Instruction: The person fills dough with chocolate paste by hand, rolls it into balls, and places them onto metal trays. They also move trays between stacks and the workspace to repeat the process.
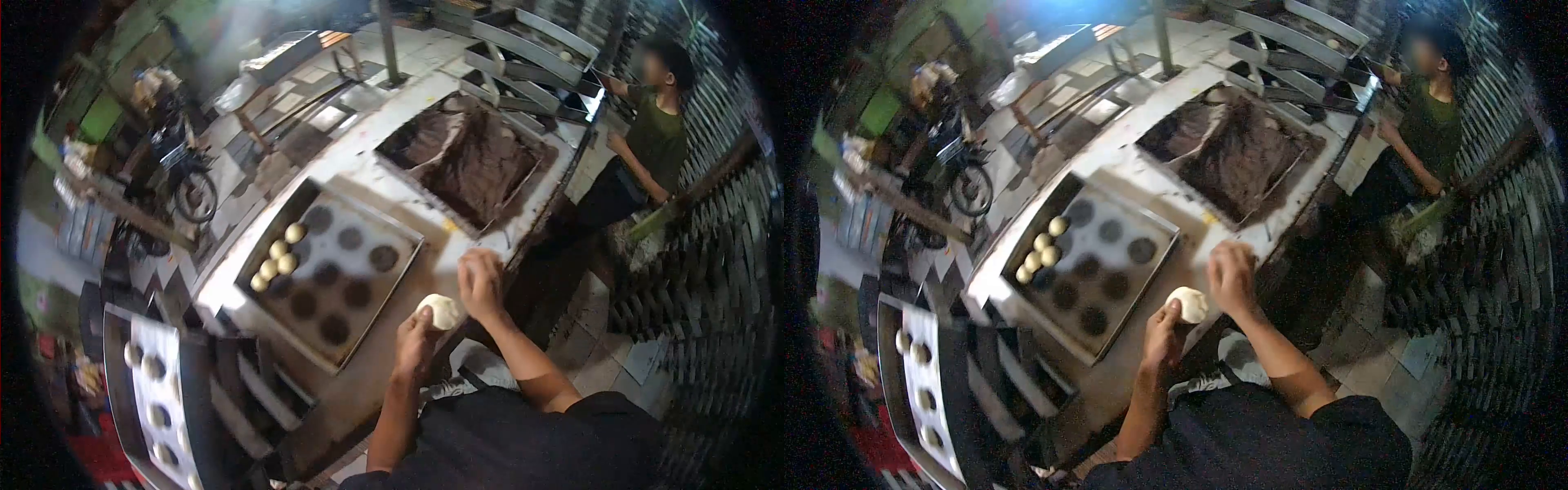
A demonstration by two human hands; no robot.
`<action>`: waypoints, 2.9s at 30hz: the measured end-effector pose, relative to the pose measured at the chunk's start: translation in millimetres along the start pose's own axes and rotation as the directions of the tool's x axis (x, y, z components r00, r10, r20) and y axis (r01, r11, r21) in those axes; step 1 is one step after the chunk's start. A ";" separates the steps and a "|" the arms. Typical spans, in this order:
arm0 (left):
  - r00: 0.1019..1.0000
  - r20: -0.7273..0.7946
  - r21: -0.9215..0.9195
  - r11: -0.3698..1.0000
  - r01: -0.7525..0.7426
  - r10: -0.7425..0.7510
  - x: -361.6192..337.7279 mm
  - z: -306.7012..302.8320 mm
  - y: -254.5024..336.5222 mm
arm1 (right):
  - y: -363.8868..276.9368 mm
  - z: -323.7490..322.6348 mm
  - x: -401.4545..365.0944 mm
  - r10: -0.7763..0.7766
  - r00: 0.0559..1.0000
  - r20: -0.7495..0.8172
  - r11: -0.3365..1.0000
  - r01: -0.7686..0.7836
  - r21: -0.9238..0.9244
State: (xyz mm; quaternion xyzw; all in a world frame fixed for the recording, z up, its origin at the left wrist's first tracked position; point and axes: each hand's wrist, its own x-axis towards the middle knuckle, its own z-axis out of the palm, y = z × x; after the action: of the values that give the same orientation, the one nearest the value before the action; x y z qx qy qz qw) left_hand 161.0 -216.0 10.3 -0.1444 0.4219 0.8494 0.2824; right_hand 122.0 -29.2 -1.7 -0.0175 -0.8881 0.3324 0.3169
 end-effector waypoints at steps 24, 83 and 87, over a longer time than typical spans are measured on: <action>0.960 -0.277 -0.071 0.996 -0.052 0.031 173.9 106.3 14.8 | 234.0 -9.0 236.3 0.170 0.409 0.896 0.982 0.006 -0.189; 0.784 0.159 0.864 0.300 -0.405 0.600 -103.1 -45.9 -21.2 | -67.4 -7.6 -110.9 0.062 0.411 0.909 0.477 -0.812 0.335; 0.753 0.047 0.877 0.335 -0.346 0.656 -7.4 -82.3 35.0 | 1.6 87.1 -87.8 0.048 0.790 0.611 0.934 -0.252 0.252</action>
State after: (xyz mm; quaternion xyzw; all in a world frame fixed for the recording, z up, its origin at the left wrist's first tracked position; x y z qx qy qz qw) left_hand 146.4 -301.2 -13.5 0.0172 0.8399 0.5411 -0.0372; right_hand 141.8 -99.7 -101.5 0.0681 -0.8719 0.4848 -0.0074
